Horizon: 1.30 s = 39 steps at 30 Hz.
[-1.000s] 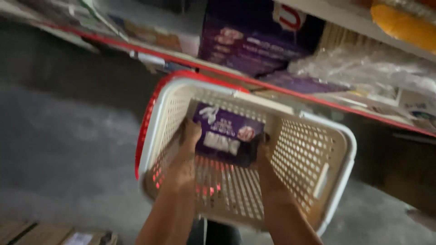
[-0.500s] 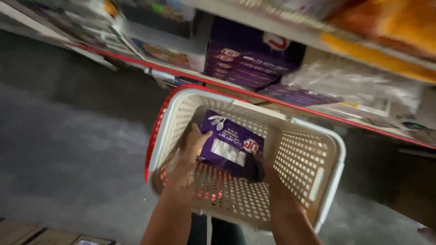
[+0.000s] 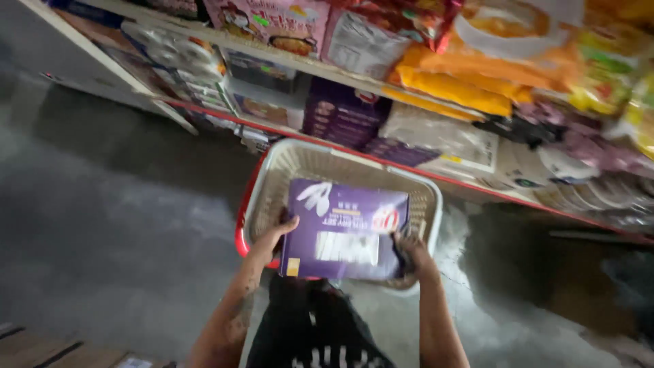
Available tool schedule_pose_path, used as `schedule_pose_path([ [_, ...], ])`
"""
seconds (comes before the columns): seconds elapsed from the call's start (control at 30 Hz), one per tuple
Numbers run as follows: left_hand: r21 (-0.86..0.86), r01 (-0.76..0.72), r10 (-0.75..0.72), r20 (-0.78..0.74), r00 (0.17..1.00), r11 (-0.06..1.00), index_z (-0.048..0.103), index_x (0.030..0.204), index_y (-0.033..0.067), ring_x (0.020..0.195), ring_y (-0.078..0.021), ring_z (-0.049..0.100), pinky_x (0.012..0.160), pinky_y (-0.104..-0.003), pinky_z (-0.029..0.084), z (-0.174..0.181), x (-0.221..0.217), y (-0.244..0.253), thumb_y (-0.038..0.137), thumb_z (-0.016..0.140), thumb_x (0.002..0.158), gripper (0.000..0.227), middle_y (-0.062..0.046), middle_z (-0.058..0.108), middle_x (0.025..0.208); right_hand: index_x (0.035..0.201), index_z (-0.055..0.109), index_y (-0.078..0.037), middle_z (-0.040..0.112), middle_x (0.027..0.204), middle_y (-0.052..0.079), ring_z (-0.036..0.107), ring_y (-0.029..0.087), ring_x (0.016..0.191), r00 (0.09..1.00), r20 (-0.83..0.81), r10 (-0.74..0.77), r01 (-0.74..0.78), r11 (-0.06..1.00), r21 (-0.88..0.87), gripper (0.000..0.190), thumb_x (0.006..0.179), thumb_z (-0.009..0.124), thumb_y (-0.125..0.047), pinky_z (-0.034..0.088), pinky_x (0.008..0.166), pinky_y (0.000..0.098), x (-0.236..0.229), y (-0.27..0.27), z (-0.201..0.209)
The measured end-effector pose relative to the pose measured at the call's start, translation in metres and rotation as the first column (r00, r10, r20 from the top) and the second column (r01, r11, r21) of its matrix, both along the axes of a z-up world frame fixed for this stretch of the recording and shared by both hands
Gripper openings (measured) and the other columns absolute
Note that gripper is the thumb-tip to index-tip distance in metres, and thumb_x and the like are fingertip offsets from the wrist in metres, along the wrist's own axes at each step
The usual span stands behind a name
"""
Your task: Wiping down boxes of cutlery sets and bundles of chopsticks with a cloth and placing them into a shopping basket in a grocery store.
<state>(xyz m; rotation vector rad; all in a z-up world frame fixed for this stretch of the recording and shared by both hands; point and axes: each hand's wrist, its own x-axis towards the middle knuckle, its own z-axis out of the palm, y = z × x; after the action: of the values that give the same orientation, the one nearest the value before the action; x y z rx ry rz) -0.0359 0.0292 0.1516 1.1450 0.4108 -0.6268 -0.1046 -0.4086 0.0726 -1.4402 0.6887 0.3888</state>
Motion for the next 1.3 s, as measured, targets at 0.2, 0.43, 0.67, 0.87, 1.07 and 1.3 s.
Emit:
schedule_pose_path([
  [0.2,-0.203,-0.125,0.175,0.246,0.953,0.971,0.044,0.150,0.0046,0.116,-0.0246,0.062,0.100,-0.041,0.051,0.099,-0.009,-0.043,0.012,0.079,0.068,0.090,-0.012,0.062,0.131,0.114,0.068,0.003,0.066,0.098,0.007,0.059,0.021,0.087,0.881,0.453,0.133,0.061,0.919,-0.389,0.037,0.101,0.074,-0.030,0.047,0.078,0.0346,0.072,-0.006,0.150],
  [0.43,-0.320,-0.246,0.349,0.321,0.880,0.915,0.035,0.152,0.0024,0.112,-0.0278,0.060,0.099,-0.041,0.051,0.147,-0.026,-0.101,0.010,0.075,0.062,0.099,-0.014,0.059,0.126,0.140,0.054,0.003,0.058,0.142,0.027,0.054,0.041,0.134,0.643,0.580,0.500,0.263,0.567,-0.780,0.063,0.094,0.069,-0.038,0.046,0.112,0.0481,0.068,0.121,0.238],
  [0.67,-0.197,-0.177,0.255,0.511,0.821,0.964,0.035,0.155,0.0023,0.122,-0.0269,0.057,0.109,-0.037,0.047,0.164,-0.049,-0.097,0.011,0.075,0.061,0.102,-0.014,0.057,0.134,0.134,0.062,-0.007,0.058,0.147,0.014,0.053,0.038,0.140,0.530,0.342,0.776,0.276,0.224,-0.935,0.046,0.091,0.063,-0.024,0.035,0.119,0.0518,0.078,0.103,0.235],
  [0.87,-0.228,-0.062,0.171,0.499,0.849,0.972,0.033,0.152,0.0023,0.123,-0.0260,0.055,0.108,-0.039,0.047,0.179,-0.063,-0.091,0.007,0.080,0.061,0.102,-0.011,0.054,0.133,0.108,0.074,-0.002,0.073,0.094,0.022,0.073,0.039,0.087,0.883,0.423,0.205,0.251,0.556,-0.792,0.045,0.100,0.061,-0.045,0.057,0.077,0.0496,0.122,0.064,0.250],
  [1.07,-0.066,-0.031,0.062,0.546,0.835,0.997,0.038,0.151,0.0032,0.124,-0.0245,0.056,0.112,-0.036,0.043,0.166,-0.049,-0.094,0.009,0.079,0.059,0.101,-0.009,0.057,0.132,0.084,0.077,-0.009,0.071,0.074,0.020,0.069,0.041,0.066,0.692,0.410,0.594,0.169,0.419,-0.892,0.042,0.094,0.063,-0.048,0.054,0.061,0.0512,0.104,0.193,0.309],
  [1.3,-0.297,-0.165,0.281,0.406,0.870,0.940,0.042,0.148,0.0021,0.114,-0.0246,0.061,0.101,-0.038,0.051,0.177,-0.027,-0.052,0.009,0.076,0.061,0.094,-0.011,0.060,0.126,0.108,0.073,-0.013,0.071,0.116,0.015,0.065,0.041,0.105,0.752,0.442,0.489,0.404,0.187,-0.895,0.030,0.103,0.062,-0.040,0.044,0.093,0.0585,0.138,0.128,0.259],
])
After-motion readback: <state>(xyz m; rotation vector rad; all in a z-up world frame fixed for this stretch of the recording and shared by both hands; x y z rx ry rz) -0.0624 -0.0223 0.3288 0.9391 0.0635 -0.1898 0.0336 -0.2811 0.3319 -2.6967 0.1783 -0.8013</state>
